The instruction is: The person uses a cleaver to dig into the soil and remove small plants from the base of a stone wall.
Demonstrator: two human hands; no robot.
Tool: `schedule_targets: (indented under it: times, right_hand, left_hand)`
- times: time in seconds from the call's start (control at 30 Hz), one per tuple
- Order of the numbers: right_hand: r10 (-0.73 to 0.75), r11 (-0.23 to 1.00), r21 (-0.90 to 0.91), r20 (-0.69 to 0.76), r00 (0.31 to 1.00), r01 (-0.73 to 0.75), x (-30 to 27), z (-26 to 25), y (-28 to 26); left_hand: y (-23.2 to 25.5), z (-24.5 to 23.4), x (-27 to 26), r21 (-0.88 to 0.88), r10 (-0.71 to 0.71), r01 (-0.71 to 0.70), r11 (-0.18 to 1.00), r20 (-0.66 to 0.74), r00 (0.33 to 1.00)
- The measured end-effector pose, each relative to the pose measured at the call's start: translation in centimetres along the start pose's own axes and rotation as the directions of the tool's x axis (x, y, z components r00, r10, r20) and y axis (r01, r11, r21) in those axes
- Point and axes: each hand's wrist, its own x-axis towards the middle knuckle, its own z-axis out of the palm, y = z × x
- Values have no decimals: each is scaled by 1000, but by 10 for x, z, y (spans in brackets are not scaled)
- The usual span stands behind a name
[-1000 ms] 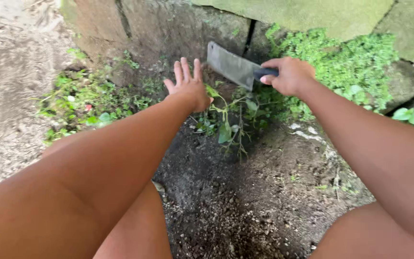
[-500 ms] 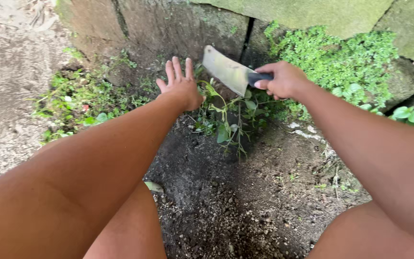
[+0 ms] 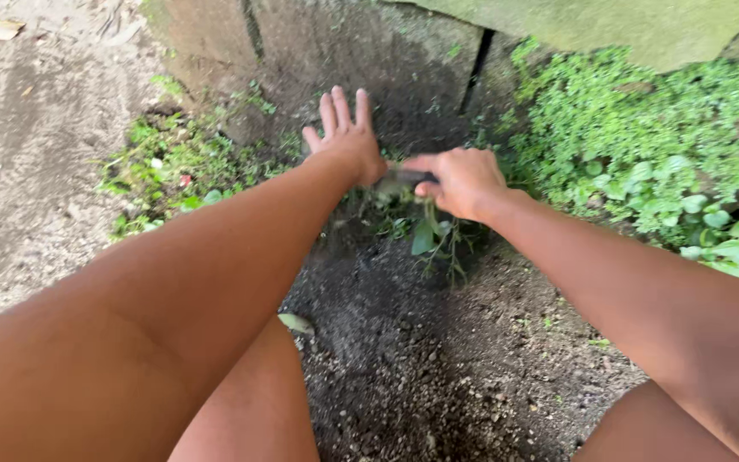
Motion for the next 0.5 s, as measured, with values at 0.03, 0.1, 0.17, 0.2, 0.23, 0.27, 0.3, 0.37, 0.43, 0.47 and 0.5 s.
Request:
schedule_targets:
  times: [0.03, 0.1, 0.17, 0.2, 0.23, 0.27, 0.3, 0.37, 0.43, 0.47, 0.5]
  right_hand:
    - [-7, 1000, 4, 1, 1000, 7, 2, -1, -1]
    - [287, 941, 183, 23, 958, -286, 9, -4, 8]
    - [313, 935, 205, -99, 945, -288, 12, -2, 30]
    - [336, 931, 225, -227, 914, -286, 11, 0, 45]
    - [337, 932, 219, -231, 913, -289, 7, 6, 55]
    - [294, 944, 216, -212, 932, -249, 2, 14, 61]
    - [251, 955, 213, -194, 949, -209, -1, 20, 66]
    - [310, 919, 269, -46, 950, -287, -15, 23, 70]
    - [359, 869, 330, 96, 928, -370, -19, 15, 64]
    - [391, 820, 411, 107, 914, -399, -18, 5, 65]
    - [421, 763, 489, 121, 899, -423, -17, -2, 65]
  left_hand:
    - [-3, 0, -2, 2, -7, 7, 1000, 2, 1000]
    - [-5, -3, 0, -10, 9, -9, 1000, 3, 1000]
    - [-9, -1, -1, 4, 10, -10, 1000, 6, 1000]
    - [-8, -2, 0, 17, 12, -12, 1000, 0, 1000]
    - [-7, -2, 0, 13, 16, -16, 1000, -3, 1000]
    - [-6, -1, -2, 12, 1, -1, 1000, 23, 1000]
    - [-3, -1, -3, 12, -14, 13, 1000, 49, 999]
    - [3, 1, -3, -9, 3, -3, 1000, 44, 999]
    - [1, 0, -3, -10, 22, -21, 1000, 32, 999]
    - [2, 2, -2, -4, 12, -12, 1000, 43, 999]
    - [3, 3, -1, 1, 3, -3, 1000, 54, 999]
